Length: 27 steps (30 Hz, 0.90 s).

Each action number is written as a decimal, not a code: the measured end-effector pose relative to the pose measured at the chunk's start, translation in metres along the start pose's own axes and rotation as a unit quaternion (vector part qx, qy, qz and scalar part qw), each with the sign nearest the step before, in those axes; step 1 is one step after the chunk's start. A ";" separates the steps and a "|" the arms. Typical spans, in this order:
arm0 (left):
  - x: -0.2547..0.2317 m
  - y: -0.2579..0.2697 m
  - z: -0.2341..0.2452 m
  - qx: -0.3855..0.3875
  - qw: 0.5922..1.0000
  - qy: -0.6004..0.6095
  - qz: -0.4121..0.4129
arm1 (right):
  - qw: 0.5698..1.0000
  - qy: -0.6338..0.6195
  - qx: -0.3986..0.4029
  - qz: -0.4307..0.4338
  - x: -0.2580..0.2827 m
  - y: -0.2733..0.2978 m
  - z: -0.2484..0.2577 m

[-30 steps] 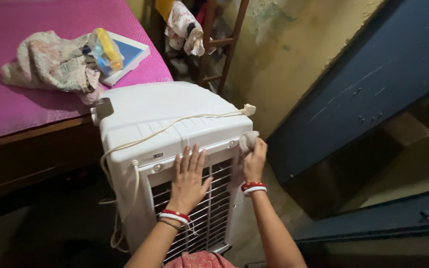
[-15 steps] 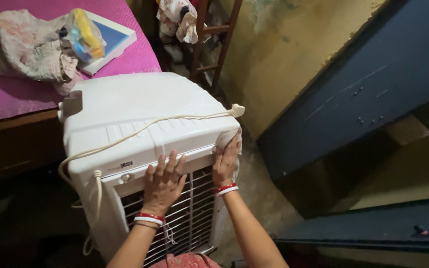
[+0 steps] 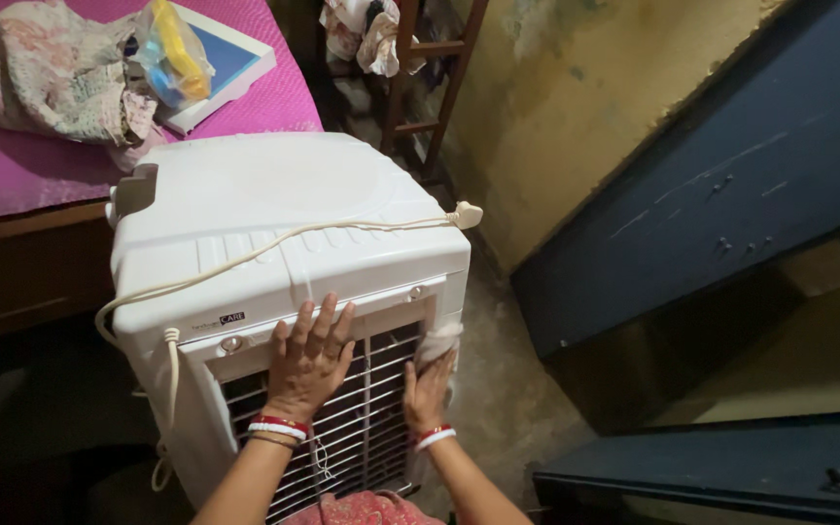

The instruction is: The person wipes the exterior plastic housing and the rear grille of a white air cooler using a cloth.

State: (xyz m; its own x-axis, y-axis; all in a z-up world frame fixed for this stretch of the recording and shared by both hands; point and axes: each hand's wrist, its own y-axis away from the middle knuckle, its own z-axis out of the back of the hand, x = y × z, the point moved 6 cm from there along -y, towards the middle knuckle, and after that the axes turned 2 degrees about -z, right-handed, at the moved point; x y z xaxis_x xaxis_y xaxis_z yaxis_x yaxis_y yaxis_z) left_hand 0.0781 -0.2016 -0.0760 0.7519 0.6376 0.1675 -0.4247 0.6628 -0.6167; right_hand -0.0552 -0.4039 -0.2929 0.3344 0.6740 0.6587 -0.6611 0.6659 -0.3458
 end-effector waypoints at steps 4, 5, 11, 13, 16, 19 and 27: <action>0.000 0.000 0.000 0.004 1.000 0.003 -0.003 | 0.999 0.006 0.036 -0.012 0.019 0.007 0.014; 0.000 0.000 0.002 0.002 1.000 0.001 -0.001 | 0.999 -0.005 0.041 -0.015 0.029 0.002 0.021; 0.000 0.000 0.004 0.007 1.000 0.007 0.007 | 0.990 -0.072 -0.035 0.115 0.120 -0.102 0.079; -0.001 0.001 0.002 0.009 1.000 0.012 0.011 | 0.983 -0.068 -0.068 0.156 0.148 -0.139 0.101; -0.003 0.003 -0.002 0.011 1.000 0.017 0.019 | 0.982 -0.057 -0.099 0.150 0.174 -0.168 0.122; -0.003 0.004 -0.006 0.001 0.999 0.033 0.026 | 0.979 -0.120 -0.133 0.095 0.176 -0.166 0.122; -0.004 0.006 -0.009 0.004 0.999 0.028 0.028 | 0.976 -0.129 -0.168 -0.047 0.096 -0.132 0.071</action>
